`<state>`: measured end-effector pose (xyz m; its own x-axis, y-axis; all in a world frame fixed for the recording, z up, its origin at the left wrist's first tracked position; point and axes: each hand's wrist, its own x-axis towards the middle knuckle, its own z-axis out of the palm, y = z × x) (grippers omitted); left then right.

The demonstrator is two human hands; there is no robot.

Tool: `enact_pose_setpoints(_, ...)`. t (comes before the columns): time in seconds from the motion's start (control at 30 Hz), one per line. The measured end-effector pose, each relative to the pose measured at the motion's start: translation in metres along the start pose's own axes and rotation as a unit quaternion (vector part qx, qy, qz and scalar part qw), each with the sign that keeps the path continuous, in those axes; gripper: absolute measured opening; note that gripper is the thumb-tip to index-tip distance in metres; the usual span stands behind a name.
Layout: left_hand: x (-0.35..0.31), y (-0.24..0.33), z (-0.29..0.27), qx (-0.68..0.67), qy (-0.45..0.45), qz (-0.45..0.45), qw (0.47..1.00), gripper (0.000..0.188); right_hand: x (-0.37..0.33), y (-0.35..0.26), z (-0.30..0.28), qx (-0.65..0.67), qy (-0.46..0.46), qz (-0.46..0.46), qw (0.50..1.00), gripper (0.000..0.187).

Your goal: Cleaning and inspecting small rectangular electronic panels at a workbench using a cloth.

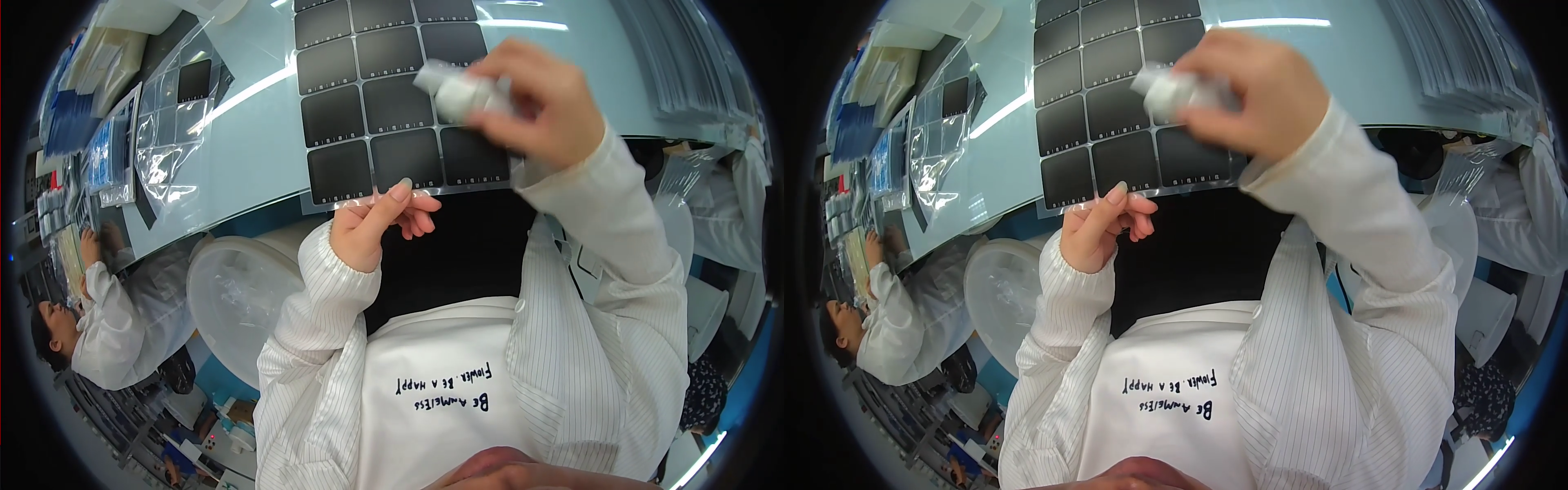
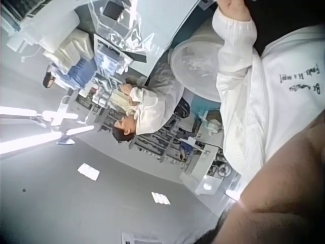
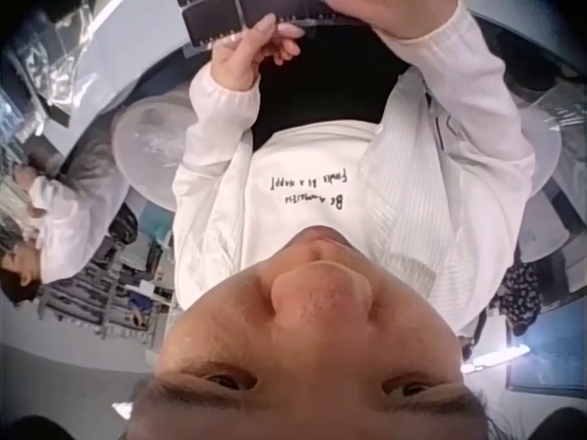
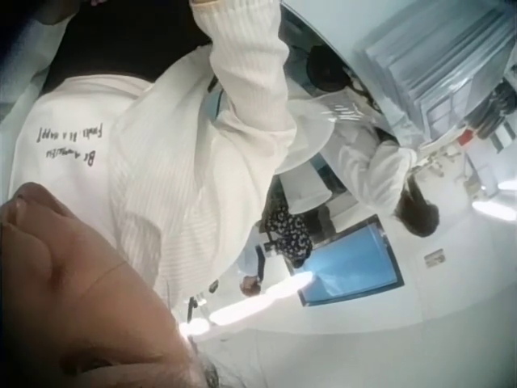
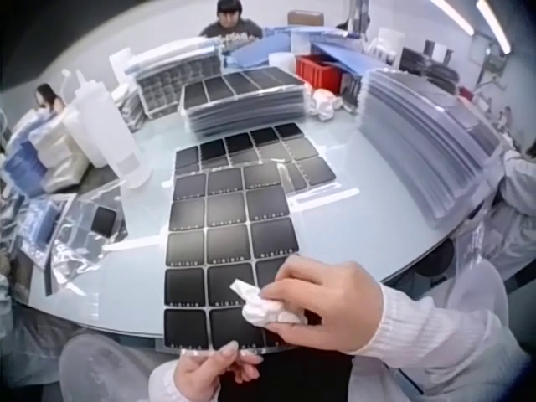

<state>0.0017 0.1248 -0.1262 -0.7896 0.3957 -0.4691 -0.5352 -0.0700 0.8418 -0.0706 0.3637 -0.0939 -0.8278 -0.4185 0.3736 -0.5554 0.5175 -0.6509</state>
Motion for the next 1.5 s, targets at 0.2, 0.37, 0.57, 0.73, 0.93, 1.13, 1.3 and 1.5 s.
enact_pose_setpoints(0.2, -0.017, 0.000, -0.002, 0.016, -0.010, -0.048, 0.999, 0.043, -0.006, -0.017, 0.009, -0.091, 0.048, -0.017, 0.995, 0.027)
enact_pose_setpoints(0.37, -0.037, -0.011, -0.022, 0.000, -0.073, -0.066, 0.995, 0.036, -0.003, -0.017, 0.005, 0.009, -0.027, -0.039, 0.999, 0.028)
enact_pose_setpoints(0.57, -0.036, -0.019, -0.032, -0.017, -0.157, -0.097, 0.983, 0.036, 0.002, -0.019, 0.009, -0.049, -0.005, 0.017, 0.999, 0.030)
enact_pose_setpoints(0.73, -0.038, -0.011, -0.029, -0.024, -0.183, -0.097, 0.978, 0.032, 0.011, -0.021, 0.005, -0.017, -0.112, -0.090, 0.989, 0.032)
enact_pose_setpoints(0.93, -0.032, -0.012, -0.030, -0.024, -0.197, -0.069, 0.978, 0.024, 0.028, 0.007, 0.001, -0.122, 0.044, -0.002, 0.992, 0.029)
enact_pose_setpoints(1.13, -0.030, -0.007, -0.029, -0.007, -0.210, -0.028, 0.977, 0.021, 0.037, -0.032, 0.009, -0.013, -0.243, -0.112, 0.964, 0.033)
enact_pose_setpoints(1.3, -0.025, -0.002, -0.033, 0.059, -0.223, -0.042, 0.972, 0.020, 0.072, 0.025, 0.000, -0.168, 0.027, 0.017, 0.985, 0.029)
enact_pose_setpoints(1.5, -0.023, -0.002, -0.034, 0.118, -0.249, -0.062, 0.959, 0.018, 0.047, -0.048, 0.038, -0.041, -0.316, -0.192, 0.928, 0.038)
